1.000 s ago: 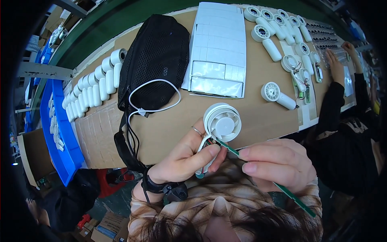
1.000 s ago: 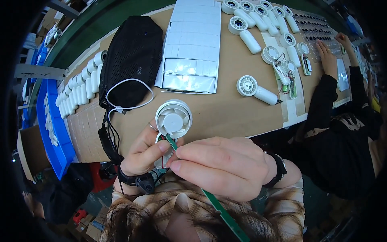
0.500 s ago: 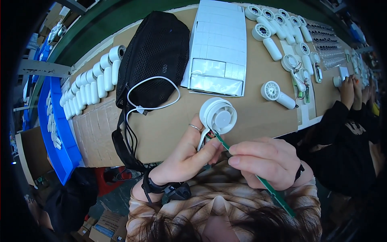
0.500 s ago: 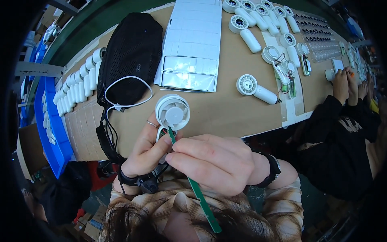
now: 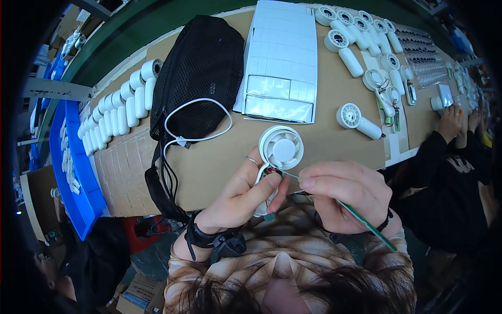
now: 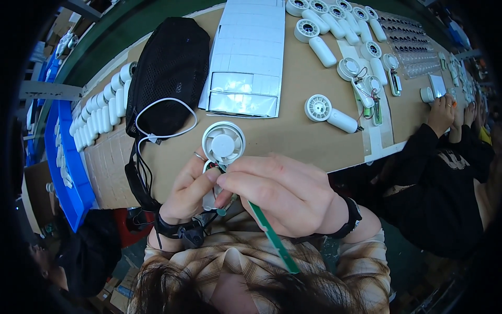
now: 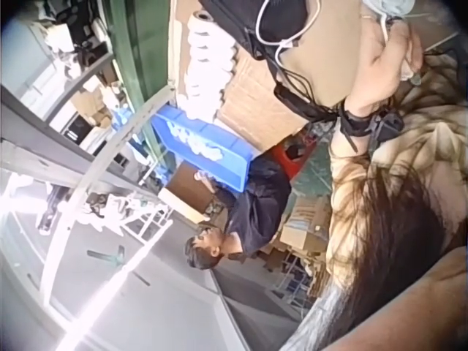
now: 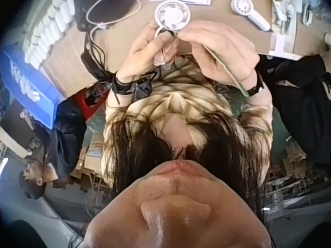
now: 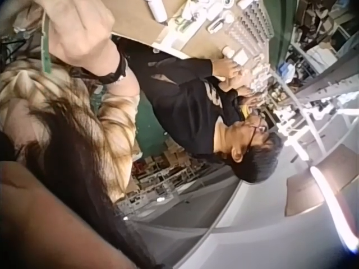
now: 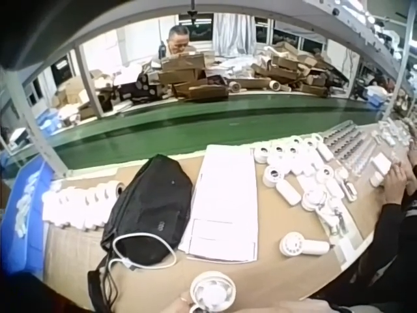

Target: Assembling small electronic components into circular plastic housings at a factory workbench.

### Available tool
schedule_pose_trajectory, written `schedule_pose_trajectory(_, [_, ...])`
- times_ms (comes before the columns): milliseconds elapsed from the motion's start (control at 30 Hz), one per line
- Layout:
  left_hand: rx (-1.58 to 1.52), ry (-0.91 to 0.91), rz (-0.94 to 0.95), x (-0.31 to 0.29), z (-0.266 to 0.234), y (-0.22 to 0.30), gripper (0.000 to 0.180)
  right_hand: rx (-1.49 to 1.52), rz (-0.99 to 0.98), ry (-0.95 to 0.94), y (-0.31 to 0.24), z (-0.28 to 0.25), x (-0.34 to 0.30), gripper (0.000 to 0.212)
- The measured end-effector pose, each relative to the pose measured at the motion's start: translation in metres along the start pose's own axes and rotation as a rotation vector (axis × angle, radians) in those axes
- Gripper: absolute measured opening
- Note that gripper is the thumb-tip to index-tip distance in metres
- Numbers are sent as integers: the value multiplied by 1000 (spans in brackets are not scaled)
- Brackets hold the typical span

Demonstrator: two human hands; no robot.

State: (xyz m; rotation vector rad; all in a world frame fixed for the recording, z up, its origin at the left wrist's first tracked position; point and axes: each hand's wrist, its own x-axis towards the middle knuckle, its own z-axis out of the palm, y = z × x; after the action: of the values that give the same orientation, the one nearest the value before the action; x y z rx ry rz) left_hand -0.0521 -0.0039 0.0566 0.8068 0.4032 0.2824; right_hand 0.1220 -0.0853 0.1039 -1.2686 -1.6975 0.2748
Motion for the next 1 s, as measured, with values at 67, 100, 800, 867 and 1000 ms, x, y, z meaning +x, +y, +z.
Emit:
schedule_pose_trajectory(67, [-80,-6,-18,-1,-1,1,42,14,-8,29,0,0,-2,33])
schedule_pose_trajectory(100, [-101,-21,-11,-2,0,3,42,13,-7,32,0,0,-3,33])
schedule_pose_trajectory(800, [-58,3,-42,-6,6,7,44,53,-113,17,-1,-2,-4,29])
schedule_pose_trajectory(867, [-44,1,-45,-5,6,7,44,31,-134,-23,-2,-4,-4,30])
schedule_pose_trajectory(1000, [-25,-23,-41,-5,6,8,44,74,-166,-36,1,-7,-6,32])
